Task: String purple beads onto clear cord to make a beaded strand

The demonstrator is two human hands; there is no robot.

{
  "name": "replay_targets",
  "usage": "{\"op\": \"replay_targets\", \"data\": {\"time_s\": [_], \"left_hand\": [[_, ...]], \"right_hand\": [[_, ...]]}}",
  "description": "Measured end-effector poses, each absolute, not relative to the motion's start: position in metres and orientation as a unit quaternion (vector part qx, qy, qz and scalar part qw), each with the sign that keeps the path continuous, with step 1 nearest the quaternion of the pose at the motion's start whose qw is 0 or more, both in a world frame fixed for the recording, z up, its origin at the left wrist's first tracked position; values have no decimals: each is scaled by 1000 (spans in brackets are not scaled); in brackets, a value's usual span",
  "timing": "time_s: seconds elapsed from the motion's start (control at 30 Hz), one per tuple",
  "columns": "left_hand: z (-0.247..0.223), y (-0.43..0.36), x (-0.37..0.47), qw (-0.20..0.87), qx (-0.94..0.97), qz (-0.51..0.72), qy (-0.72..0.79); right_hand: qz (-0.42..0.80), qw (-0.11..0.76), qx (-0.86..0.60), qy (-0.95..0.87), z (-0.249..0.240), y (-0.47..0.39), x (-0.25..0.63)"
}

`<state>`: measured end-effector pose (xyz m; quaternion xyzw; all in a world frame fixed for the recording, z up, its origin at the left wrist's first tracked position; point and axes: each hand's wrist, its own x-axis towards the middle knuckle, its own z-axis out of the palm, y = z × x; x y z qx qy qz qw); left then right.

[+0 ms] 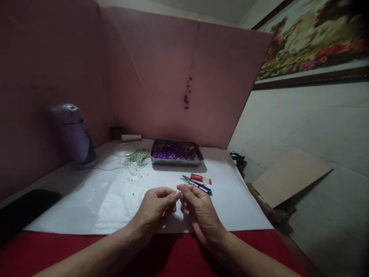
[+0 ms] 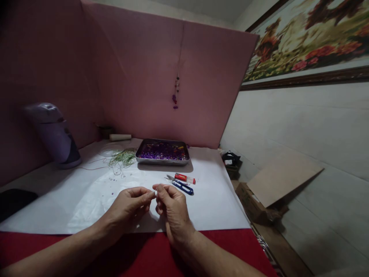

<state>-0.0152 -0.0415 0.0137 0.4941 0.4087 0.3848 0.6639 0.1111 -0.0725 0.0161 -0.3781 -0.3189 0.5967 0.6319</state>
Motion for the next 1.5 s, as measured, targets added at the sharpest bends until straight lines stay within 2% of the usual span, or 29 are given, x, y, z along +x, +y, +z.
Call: {"op": "replay_targets", "data": {"time_s": [0.37,0.77,1.07,1.37,1.5], "left_hand": [[20,-45,-17,712,476,355,375],[24,-46,-19,717,478,315,397],[23,-47,-20,709,529,266,383],[28,-53,-17,636,633,178,403],[23,-50,-20,581,688,175,398]], "right_hand": [[611,611,-367,-343,15,-69,118],[634,569,-399,-339,14,-70,120],[624,598,-369,-342,16,-65,126],[605,641,-351,-315,33,-57,141],[585,650,-358,-326,31,-49,147]]}}
